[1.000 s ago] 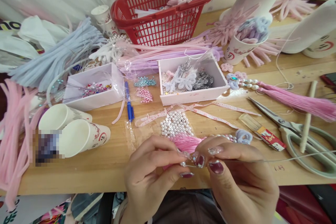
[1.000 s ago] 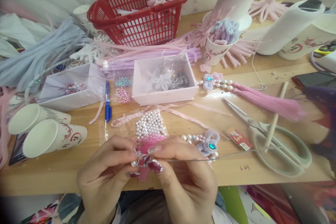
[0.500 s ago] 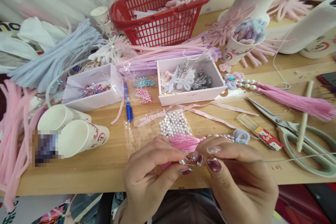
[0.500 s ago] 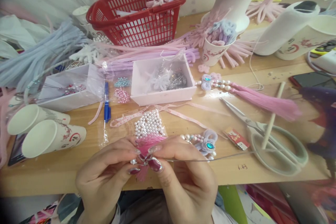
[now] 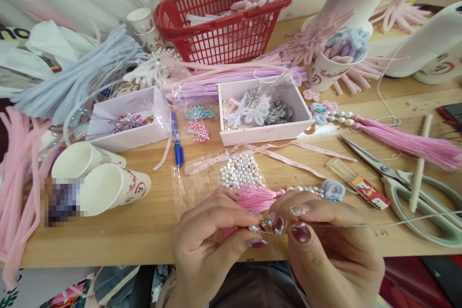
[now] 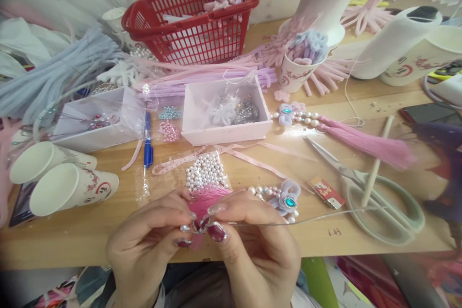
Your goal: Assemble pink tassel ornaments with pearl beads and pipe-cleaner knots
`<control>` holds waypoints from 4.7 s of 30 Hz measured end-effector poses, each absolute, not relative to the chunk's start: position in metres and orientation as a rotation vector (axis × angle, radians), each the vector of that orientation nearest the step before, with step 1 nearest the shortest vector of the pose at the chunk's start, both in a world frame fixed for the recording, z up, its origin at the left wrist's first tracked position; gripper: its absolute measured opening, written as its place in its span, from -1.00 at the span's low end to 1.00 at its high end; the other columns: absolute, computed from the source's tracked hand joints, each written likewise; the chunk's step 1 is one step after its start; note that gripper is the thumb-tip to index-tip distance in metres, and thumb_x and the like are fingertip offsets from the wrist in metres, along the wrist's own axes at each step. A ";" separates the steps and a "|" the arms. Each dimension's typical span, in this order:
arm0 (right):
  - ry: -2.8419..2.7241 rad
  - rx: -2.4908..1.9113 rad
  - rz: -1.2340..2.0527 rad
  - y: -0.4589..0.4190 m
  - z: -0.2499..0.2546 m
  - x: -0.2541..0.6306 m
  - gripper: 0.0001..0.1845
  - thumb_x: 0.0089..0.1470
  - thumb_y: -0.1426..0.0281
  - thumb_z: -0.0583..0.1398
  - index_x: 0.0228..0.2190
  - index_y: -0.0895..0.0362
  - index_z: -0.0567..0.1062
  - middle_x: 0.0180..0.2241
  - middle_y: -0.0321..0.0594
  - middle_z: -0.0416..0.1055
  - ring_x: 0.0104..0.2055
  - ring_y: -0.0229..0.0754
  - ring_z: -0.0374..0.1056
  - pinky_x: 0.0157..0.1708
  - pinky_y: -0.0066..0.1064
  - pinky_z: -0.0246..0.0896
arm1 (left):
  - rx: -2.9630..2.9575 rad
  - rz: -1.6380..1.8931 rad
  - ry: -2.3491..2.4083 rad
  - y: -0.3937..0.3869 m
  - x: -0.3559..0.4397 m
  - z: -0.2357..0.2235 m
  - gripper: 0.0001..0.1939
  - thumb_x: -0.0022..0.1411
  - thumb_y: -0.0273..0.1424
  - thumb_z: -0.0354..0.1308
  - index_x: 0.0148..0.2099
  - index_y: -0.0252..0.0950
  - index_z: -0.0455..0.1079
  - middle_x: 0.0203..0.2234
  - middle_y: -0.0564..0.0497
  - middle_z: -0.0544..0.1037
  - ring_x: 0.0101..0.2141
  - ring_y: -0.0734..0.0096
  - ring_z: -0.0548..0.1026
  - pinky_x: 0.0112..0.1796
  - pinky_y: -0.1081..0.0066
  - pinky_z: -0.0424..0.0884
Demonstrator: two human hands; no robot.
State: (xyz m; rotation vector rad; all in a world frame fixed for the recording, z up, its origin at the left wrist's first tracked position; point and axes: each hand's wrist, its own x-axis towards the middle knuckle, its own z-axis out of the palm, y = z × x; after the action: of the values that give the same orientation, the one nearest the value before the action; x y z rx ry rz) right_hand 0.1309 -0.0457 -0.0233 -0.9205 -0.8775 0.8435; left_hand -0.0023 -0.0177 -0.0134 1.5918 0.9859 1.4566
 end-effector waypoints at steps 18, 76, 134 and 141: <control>-0.880 -0.941 0.826 -0.049 -0.026 0.131 -0.88 0.22 0.43 0.32 -0.20 -0.01 0.63 -0.42 -0.28 0.50 -0.34 -0.15 0.47 -0.38 -0.34 0.42 | 1.573 1.461 0.957 -0.020 -0.003 -0.018 -0.87 0.27 -0.33 0.39 -0.29 -0.28 0.60 -0.51 0.04 0.69 -0.53 0.47 0.58 -0.21 0.33 0.58; -0.956 -1.101 0.833 -0.059 -0.026 0.142 -0.90 0.22 0.43 0.33 -0.22 -0.02 0.62 -0.33 -0.36 0.57 -0.30 -0.38 0.52 -0.26 -0.70 0.45 | 1.607 1.425 1.192 -0.038 0.001 -0.020 -0.88 0.27 -0.33 0.39 -0.33 -0.18 0.56 -0.45 0.14 0.66 -0.35 0.52 0.65 -0.21 0.62 0.53; -1.062 -1.027 0.669 -0.066 -0.010 0.142 -0.94 0.19 0.43 0.35 -0.27 0.02 0.62 -0.36 -0.30 0.60 -0.41 -0.28 0.54 -0.41 -0.53 0.50 | 0.911 1.162 0.808 -0.042 0.016 -0.026 -0.47 0.24 0.06 0.29 -0.47 -0.26 0.28 -0.57 0.10 0.35 -0.49 0.46 0.38 -0.42 0.45 0.33; -1.119 -1.047 0.662 -0.062 -0.016 0.146 -0.86 0.20 0.48 0.32 -0.25 -0.01 0.63 -0.36 -0.30 0.61 -0.37 -0.24 0.56 -0.38 -0.52 0.52 | 1.097 1.168 0.884 -0.040 0.015 -0.016 -0.58 0.30 -0.06 0.29 -0.43 -0.25 0.38 -0.55 0.11 0.40 -0.57 0.54 0.25 -0.44 0.46 0.28</control>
State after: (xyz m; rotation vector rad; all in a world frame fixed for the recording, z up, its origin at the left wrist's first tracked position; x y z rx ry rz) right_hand 0.1463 -0.0623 -0.0161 -1.0466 -1.1193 0.6624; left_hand 0.0145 -0.0404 -0.0165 1.0973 0.8835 1.1678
